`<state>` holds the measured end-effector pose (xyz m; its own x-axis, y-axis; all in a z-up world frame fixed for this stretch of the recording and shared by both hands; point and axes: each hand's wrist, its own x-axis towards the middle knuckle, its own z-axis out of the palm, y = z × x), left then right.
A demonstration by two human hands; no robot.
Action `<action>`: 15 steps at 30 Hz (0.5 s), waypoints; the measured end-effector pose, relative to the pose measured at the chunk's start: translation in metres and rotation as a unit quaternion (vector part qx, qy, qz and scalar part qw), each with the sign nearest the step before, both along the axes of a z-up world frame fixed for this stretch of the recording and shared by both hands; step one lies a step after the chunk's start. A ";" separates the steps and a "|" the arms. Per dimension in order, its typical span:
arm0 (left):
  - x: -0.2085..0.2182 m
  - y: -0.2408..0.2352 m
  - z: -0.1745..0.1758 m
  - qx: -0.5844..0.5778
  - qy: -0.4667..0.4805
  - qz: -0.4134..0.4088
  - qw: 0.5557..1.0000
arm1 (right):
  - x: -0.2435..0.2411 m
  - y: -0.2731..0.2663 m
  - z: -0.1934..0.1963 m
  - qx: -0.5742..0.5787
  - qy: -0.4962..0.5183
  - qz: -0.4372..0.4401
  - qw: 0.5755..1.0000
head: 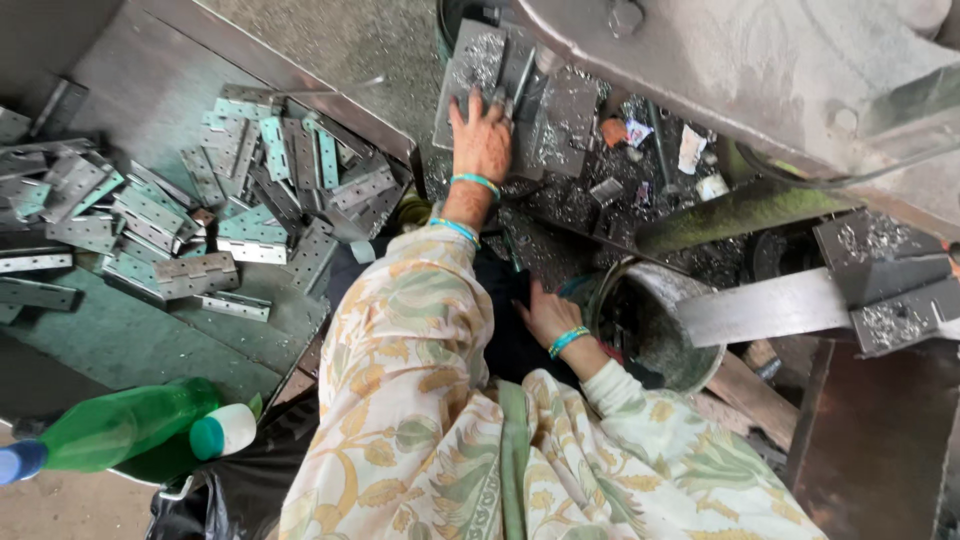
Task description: The person picks up metal brackets from a bin by hand, positions them individually on a machine press to drill holes, and places the processed parts into a container.
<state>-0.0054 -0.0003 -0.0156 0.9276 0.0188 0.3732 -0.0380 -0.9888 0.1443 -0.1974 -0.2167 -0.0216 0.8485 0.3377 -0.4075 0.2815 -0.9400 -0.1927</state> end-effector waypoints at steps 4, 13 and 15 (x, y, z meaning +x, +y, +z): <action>0.007 -0.001 0.007 -0.014 0.064 -0.007 0.998 | 0.015 0.003 0.055 0.004 -0.003 -0.010 1.000; 0.030 -0.004 0.001 -0.027 -0.014 -0.010 0.999 | 0.011 0.001 0.026 0.007 -0.001 -0.028 1.000; 0.028 -0.004 0.000 -0.019 0.045 -0.004 0.999 | 0.009 0.001 0.028 0.013 0.010 -0.020 1.000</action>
<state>0.0224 -0.0039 -0.0157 0.9573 0.0228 0.2883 -0.0321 -0.9823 0.1843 -0.1884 -0.2159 0.0061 0.8533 0.3142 -0.4161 0.2400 -0.9451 -0.2216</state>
